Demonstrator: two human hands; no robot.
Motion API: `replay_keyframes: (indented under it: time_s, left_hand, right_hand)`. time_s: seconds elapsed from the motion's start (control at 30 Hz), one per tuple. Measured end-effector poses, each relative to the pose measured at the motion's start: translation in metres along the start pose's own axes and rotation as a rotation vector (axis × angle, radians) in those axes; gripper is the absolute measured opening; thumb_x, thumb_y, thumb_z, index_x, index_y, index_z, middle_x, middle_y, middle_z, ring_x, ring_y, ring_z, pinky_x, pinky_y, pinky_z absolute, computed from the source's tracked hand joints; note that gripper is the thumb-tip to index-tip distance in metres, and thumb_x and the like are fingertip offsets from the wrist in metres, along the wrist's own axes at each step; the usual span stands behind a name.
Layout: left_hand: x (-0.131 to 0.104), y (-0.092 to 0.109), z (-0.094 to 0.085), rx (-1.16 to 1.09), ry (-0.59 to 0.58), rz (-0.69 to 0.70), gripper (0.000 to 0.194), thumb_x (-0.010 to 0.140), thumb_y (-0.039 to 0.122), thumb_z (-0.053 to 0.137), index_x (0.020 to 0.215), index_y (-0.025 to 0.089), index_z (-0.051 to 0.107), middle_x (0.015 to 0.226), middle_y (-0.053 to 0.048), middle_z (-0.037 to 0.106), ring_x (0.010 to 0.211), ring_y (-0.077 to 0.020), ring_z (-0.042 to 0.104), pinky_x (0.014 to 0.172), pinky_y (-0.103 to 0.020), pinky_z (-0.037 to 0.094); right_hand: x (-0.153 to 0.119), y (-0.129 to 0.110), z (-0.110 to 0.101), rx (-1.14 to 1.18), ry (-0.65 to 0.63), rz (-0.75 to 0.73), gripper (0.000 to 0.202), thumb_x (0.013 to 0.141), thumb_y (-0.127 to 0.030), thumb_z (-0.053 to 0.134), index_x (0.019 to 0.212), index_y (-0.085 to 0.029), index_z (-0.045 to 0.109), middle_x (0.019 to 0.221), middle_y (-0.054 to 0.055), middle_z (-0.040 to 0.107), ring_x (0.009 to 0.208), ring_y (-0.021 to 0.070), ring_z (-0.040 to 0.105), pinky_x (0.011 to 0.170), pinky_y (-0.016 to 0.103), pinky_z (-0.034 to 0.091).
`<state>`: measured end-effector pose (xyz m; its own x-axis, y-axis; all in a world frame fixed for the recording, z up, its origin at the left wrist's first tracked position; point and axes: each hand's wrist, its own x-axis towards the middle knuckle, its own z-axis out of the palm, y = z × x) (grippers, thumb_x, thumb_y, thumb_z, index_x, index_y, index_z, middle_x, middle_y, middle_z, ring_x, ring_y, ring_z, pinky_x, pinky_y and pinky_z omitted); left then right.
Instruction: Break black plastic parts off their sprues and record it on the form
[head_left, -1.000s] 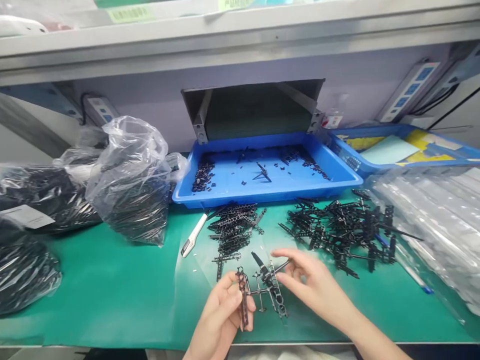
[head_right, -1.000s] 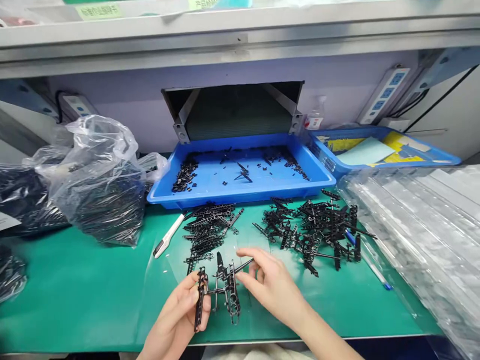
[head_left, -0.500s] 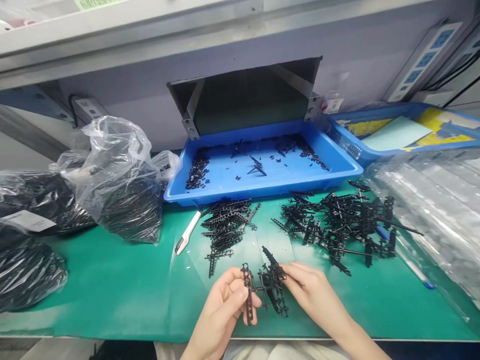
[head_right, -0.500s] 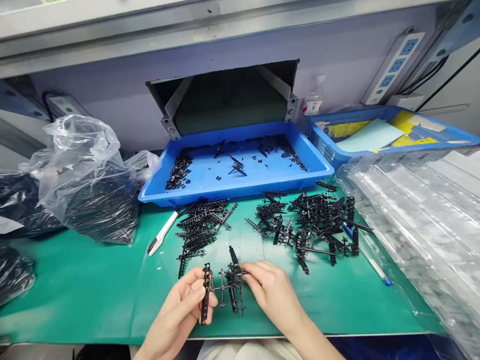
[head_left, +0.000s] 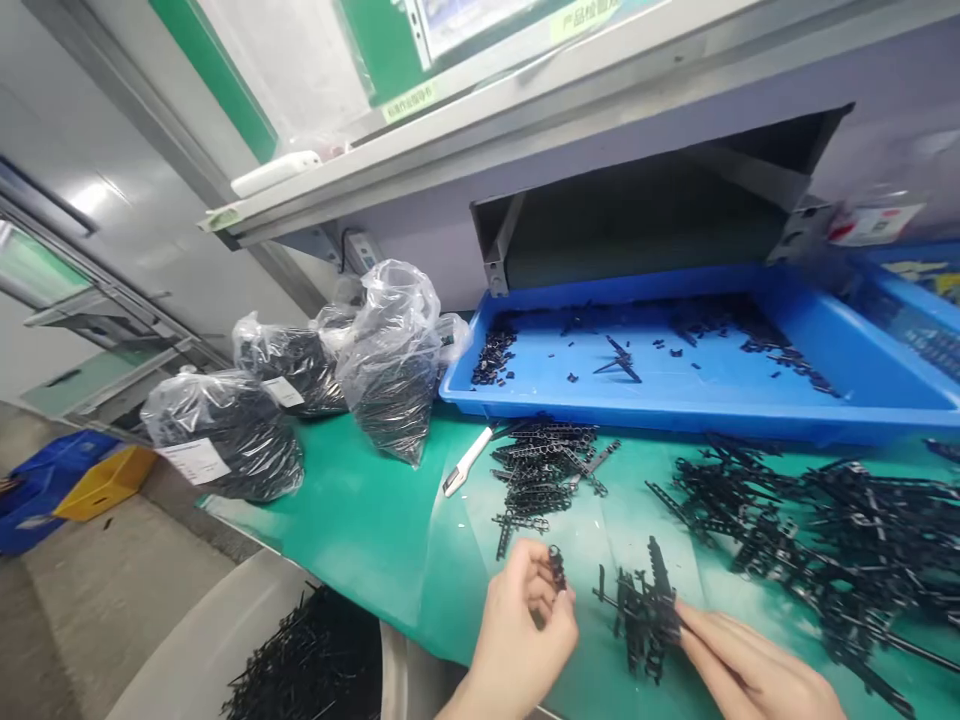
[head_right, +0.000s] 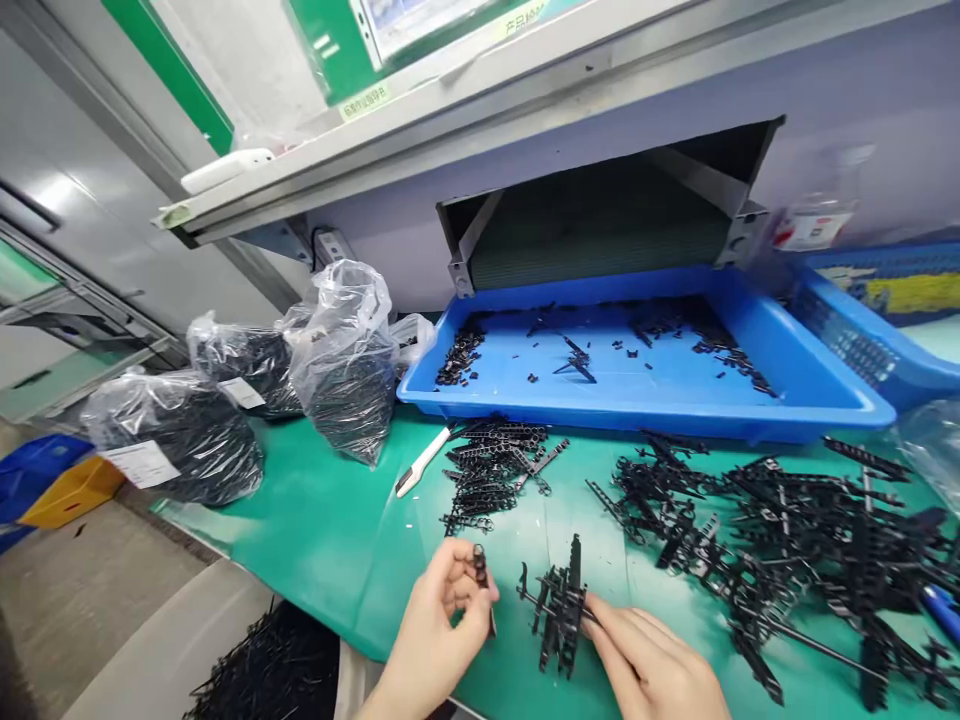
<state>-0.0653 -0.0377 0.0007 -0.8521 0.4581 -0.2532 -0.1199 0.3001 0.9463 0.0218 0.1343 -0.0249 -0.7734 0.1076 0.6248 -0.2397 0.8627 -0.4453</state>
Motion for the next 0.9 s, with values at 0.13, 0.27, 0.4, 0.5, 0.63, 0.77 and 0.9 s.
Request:
replay_keyframes:
  time_s: [0.13,0.27,0.4,0.5,0.63,0.77,0.9]
  left_hand:
    - [-0.001,-0.001,-0.004,-0.414,-0.194,-0.022,0.012,0.066,0.019,0.041,0.077,0.019,0.035,0.059,0.005,0.041,0.049,-0.0093,0.047,0.049,-0.021,0.033]
    - [-0.004,-0.004,-0.001,-0.510,-0.256,-0.165,0.007,0.067,0.016,0.040,0.070,0.018,0.035,0.055,0.006,0.030,0.043,-0.0055,0.028,0.044,-0.019,0.022]
    - [-0.002,-0.006,0.007,-0.252,-0.177,-0.127,0.021,0.074,0.034,0.050,0.089,0.020,0.044,0.057,0.007,0.025,0.047,-0.0072,0.022,0.043,-0.019,0.019]
    - [0.003,-0.004,0.013,0.068,-0.108,-0.019,0.023,0.072,0.039,0.053,0.081,0.018,0.051,0.058,0.005,0.033,0.054,-0.0097,0.032,0.051,-0.021,0.028]
    - [0.006,-0.001,0.011,0.231,-0.148,0.073,0.027,0.075,0.042,0.048,0.065,0.017,0.048,0.059,0.002,0.040,0.055,-0.0118,0.036,0.053,-0.022,0.030]
    - [0.004,0.002,0.000,0.258,-0.205,0.142,0.030,0.078,0.043,0.045,0.062,0.018,0.045,0.057,0.003,0.039,0.053,-0.0120,0.035,0.052,-0.022,0.029]
    - [0.002,0.006,-0.006,0.313,-0.165,0.256,0.023,0.080,0.035,0.046,0.065,0.018,0.050,0.065,-0.001,0.045,0.061,-0.0153,0.043,0.057,-0.023,0.033]
  right_hand:
    - [0.000,-0.011,-0.005,0.069,0.001,0.170,0.030,0.087,-0.027,0.040,0.076,-0.017,0.066,0.066,0.003,0.066,0.053,0.0159,0.062,0.047,0.021,0.051]
    - [-0.001,-0.020,-0.008,0.127,-0.032,0.318,0.030,0.087,-0.023,0.039,0.078,-0.013,0.066,0.063,0.005,0.065,0.052,0.0160,0.060,0.050,0.023,0.051]
    - [-0.002,-0.026,-0.010,0.172,-0.071,0.362,0.030,0.087,-0.022,0.039,0.080,-0.012,0.067,0.059,0.005,0.063,0.050,0.0165,0.056,0.049,0.026,0.049]
    - [-0.002,-0.027,-0.011,0.218,-0.114,0.355,0.029,0.087,-0.020,0.039,0.083,-0.014,0.067,0.063,0.005,0.064,0.053,0.0166,0.056,0.051,0.027,0.048]
    - [-0.005,-0.025,-0.009,0.209,-0.140,0.367,0.029,0.088,-0.022,0.038,0.092,-0.014,0.066,0.066,0.005,0.064,0.056,0.0168,0.056,0.054,0.028,0.048]
    - [-0.006,-0.025,-0.007,0.223,-0.183,0.362,0.032,0.089,-0.025,0.037,0.092,-0.011,0.066,0.065,0.006,0.063,0.054,0.0165,0.054,0.054,0.028,0.046]
    - [-0.002,-0.028,-0.004,0.238,-0.287,0.343,0.030,0.090,-0.024,0.038,0.089,-0.013,0.066,0.060,0.003,0.060,0.053,0.0162,0.051,0.052,0.028,0.043]
